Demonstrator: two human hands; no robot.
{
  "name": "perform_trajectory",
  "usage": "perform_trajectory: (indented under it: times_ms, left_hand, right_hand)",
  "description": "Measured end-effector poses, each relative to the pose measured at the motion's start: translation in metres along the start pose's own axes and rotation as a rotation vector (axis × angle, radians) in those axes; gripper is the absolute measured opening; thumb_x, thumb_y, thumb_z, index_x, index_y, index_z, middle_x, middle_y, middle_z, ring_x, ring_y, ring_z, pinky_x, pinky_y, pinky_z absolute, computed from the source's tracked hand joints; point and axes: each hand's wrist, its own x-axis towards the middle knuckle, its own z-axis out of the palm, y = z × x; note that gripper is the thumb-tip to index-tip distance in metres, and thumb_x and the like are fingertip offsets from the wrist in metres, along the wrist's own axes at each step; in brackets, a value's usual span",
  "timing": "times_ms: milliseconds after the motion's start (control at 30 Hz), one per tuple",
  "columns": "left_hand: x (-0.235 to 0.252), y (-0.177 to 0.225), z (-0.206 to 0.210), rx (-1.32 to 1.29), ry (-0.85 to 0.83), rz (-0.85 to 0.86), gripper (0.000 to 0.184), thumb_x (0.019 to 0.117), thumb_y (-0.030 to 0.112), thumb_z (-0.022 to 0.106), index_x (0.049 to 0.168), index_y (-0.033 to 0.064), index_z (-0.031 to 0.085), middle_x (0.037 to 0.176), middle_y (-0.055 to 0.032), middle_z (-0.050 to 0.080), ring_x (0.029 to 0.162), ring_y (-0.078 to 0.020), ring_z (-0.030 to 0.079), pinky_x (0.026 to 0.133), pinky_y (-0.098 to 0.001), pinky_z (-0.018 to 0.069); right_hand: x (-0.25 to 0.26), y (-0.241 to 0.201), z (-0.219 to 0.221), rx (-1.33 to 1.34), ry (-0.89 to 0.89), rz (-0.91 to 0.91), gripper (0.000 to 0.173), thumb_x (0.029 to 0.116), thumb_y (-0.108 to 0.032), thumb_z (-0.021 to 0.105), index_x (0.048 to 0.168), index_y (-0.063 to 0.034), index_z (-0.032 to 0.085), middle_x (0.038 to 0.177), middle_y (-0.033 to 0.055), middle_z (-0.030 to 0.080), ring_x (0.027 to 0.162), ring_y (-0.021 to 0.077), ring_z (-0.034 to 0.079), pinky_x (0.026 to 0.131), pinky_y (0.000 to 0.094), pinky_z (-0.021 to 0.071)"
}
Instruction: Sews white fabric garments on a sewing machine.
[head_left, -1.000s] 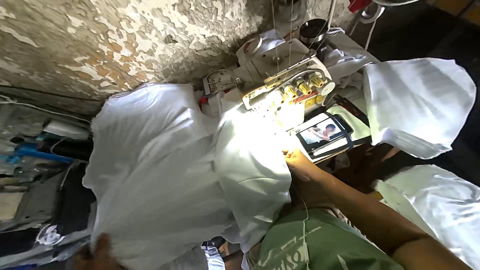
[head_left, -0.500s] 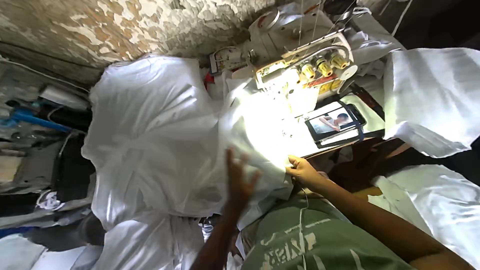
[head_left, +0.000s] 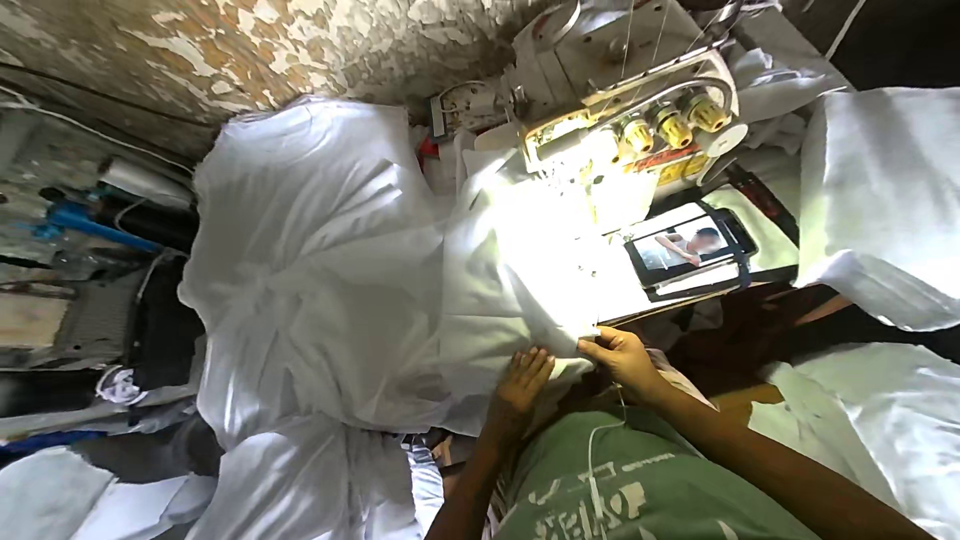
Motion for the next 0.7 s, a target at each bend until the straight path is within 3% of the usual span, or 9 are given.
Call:
perform_trajectory:
  times_ms: [67, 133, 167, 233, 333, 433, 500, 600, 700]
  left_hand:
    - [0.001, 0.001, -0.027, -0.303, 0.012, -0.260, 0.025, 0.1001, -0.001, 0.053, 0.116, -0.0082, 0.071, 0.121, -0.0171, 0.073, 0.119, -0.0219, 0.069, 0.108, -0.0368, 0.0511]
    - [0.014, 0.012, -0.055, -0.525, 0.202, -0.671, 0.023, 0.1008, -0.002, 0.050, 0.109, -0.0164, 0.065, 0.101, -0.0098, 0.072, 0.095, -0.0020, 0.067, 0.090, -0.0210, 0.0532]
    - [0.024, 0.017, -0.068, -0.592, 0.337, -0.853, 0.023, 0.1029, 0.001, 0.046, 0.112, -0.0158, 0.059, 0.097, -0.0050, 0.067, 0.088, 0.0030, 0.062, 0.082, -0.0179, 0.0517]
    - [0.045, 0.027, -0.087, -0.698, 0.576, -1.040, 0.034, 0.1052, 0.007, 0.038, 0.130, -0.0153, 0.047, 0.108, -0.0060, 0.060, 0.093, 0.0026, 0.059, 0.084, -0.0193, 0.0504]
    - [0.061, 0.034, -0.095, -0.724, 0.677, -0.935, 0.031, 0.1024, 0.010, 0.036, 0.123, -0.0072, 0.051, 0.101, 0.0031, 0.062, 0.091, 0.0037, 0.063, 0.083, -0.0202, 0.0543]
    - [0.064, 0.027, -0.098, -0.662, 0.544, -0.653, 0.005, 0.0962, 0.007, 0.057, 0.101, 0.0085, 0.056, 0.085, 0.0172, 0.067, 0.080, 0.0085, 0.065, 0.075, -0.0151, 0.0564]
    - [0.067, 0.025, -0.110, -0.567, 0.529, -0.568, 0.008, 0.0914, 0.004, 0.065, 0.096, 0.0075, 0.059, 0.080, 0.0179, 0.066, 0.076, 0.0092, 0.064, 0.071, -0.0139, 0.0556]
    - [0.062, 0.025, -0.131, -0.483, 0.556, -0.369, 0.012, 0.1031, 0.019, 0.057, 0.102, 0.0205, 0.068, 0.094, 0.0260, 0.068, 0.088, 0.0142, 0.062, 0.078, -0.0092, 0.0523]
    - [0.051, 0.025, -0.142, -0.459, 0.370, -0.109, 0.030, 0.1105, 0.035, 0.040, 0.109, 0.0259, 0.069, 0.106, 0.0230, 0.067, 0.104, 0.0133, 0.058, 0.091, -0.0087, 0.0462]
  right_hand:
    - [0.001, 0.009, -0.006, -0.206, 0.005, -0.051, 0.013, 0.0948, -0.013, 0.070, 0.102, -0.0020, 0.072, 0.088, -0.0005, 0.073, 0.080, 0.0018, 0.068, 0.078, 0.0226, 0.0578]
    - [-0.004, 0.016, -0.012, -0.597, 0.051, -0.176, 0.028, 0.0972, -0.027, 0.066, 0.100, 0.0004, 0.071, 0.084, 0.0105, 0.071, 0.077, 0.0207, 0.068, 0.073, 0.0450, 0.0538]
    - [-0.008, 0.017, -0.014, -0.742, 0.096, -0.268, 0.033, 0.0982, -0.030, 0.064, 0.098, 0.0020, 0.071, 0.080, 0.0162, 0.070, 0.072, 0.0304, 0.070, 0.066, 0.0540, 0.0533]
    - [-0.011, 0.009, -0.018, -0.861, 0.198, -0.415, 0.036, 0.0996, -0.033, 0.062, 0.104, 0.0022, 0.071, 0.077, 0.0171, 0.070, 0.064, 0.0328, 0.069, 0.059, 0.0542, 0.0542]
    - [0.011, -0.022, -0.018, -0.798, 0.297, -0.582, 0.034, 0.0968, -0.025, 0.064, 0.107, 0.0081, 0.068, 0.081, 0.0180, 0.069, 0.064, 0.0289, 0.066, 0.060, 0.0460, 0.0543]
    - [0.046, -0.065, -0.005, -0.570, 0.157, -0.402, 0.032, 0.1009, -0.019, 0.064, 0.122, 0.0041, 0.061, 0.106, 0.0171, 0.070, 0.087, 0.0242, 0.069, 0.077, 0.0433, 0.0574]
    - [0.071, -0.080, 0.007, -0.236, 0.046, -0.183, 0.019, 0.1030, -0.018, 0.061, 0.109, -0.0003, 0.065, 0.088, 0.0024, 0.064, 0.072, 0.0045, 0.059, 0.066, 0.0230, 0.0509]
    - [0.078, -0.095, 0.020, 0.116, -0.019, 0.067, 0.018, 0.1055, -0.026, 0.057, 0.106, -0.0086, 0.061, 0.081, -0.0035, 0.063, 0.070, 0.0010, 0.060, 0.065, 0.0200, 0.0521]
    - [0.068, -0.097, 0.022, 0.060, 0.040, -0.021, 0.016, 0.1050, -0.027, 0.058, 0.108, -0.0118, 0.062, 0.083, -0.0057, 0.063, 0.070, -0.0008, 0.060, 0.064, 0.0191, 0.0524]
